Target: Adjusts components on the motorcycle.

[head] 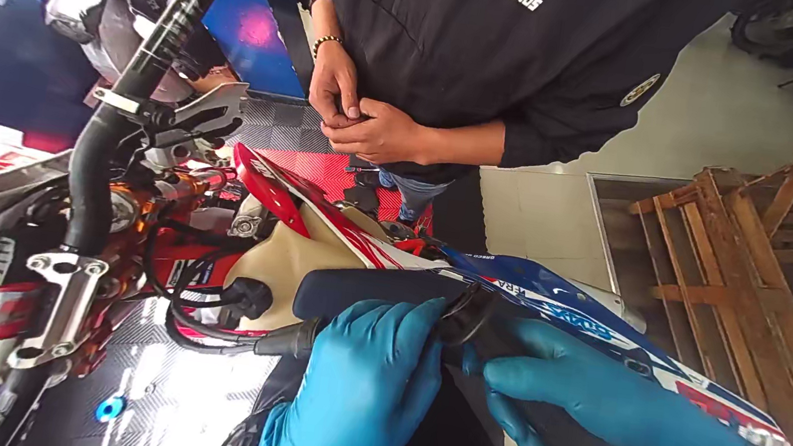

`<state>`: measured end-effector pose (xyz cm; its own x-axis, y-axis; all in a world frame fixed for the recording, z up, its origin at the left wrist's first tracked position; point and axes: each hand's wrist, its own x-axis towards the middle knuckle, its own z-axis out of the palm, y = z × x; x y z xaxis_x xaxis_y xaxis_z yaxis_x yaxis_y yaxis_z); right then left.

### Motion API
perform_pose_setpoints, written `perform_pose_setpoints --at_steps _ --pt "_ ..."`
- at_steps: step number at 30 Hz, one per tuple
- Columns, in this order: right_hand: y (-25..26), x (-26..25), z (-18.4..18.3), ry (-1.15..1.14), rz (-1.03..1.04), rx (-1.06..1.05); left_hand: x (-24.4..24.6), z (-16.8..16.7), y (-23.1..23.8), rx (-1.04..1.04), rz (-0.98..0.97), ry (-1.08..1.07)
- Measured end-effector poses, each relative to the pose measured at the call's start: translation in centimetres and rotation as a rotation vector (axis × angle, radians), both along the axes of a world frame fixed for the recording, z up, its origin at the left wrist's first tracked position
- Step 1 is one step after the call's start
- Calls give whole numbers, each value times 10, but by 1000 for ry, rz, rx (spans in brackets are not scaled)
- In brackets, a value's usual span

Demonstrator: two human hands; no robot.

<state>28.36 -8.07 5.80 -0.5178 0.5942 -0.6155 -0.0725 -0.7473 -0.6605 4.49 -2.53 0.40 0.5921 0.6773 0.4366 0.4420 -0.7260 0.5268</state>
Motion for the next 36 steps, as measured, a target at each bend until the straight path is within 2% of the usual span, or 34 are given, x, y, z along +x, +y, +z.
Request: perform_pose_setpoints --at_steps 3,8,17,22,36 --pt "-2 2 -5 39 6 5 0 1 1 1 -10 5" --pt "1 7 -9 52 67 -31 -5 7 9 -8 -143 74" --pt "-1 1 -8 36 37 10 8 -1 4 104 46 -7" --pt "-7 -5 -12 16 -22 9 14 -4 -5 37 52 -81" --pt "-17 -21 -21 -102 -85 35 17 -11 -11 3 25 -5"
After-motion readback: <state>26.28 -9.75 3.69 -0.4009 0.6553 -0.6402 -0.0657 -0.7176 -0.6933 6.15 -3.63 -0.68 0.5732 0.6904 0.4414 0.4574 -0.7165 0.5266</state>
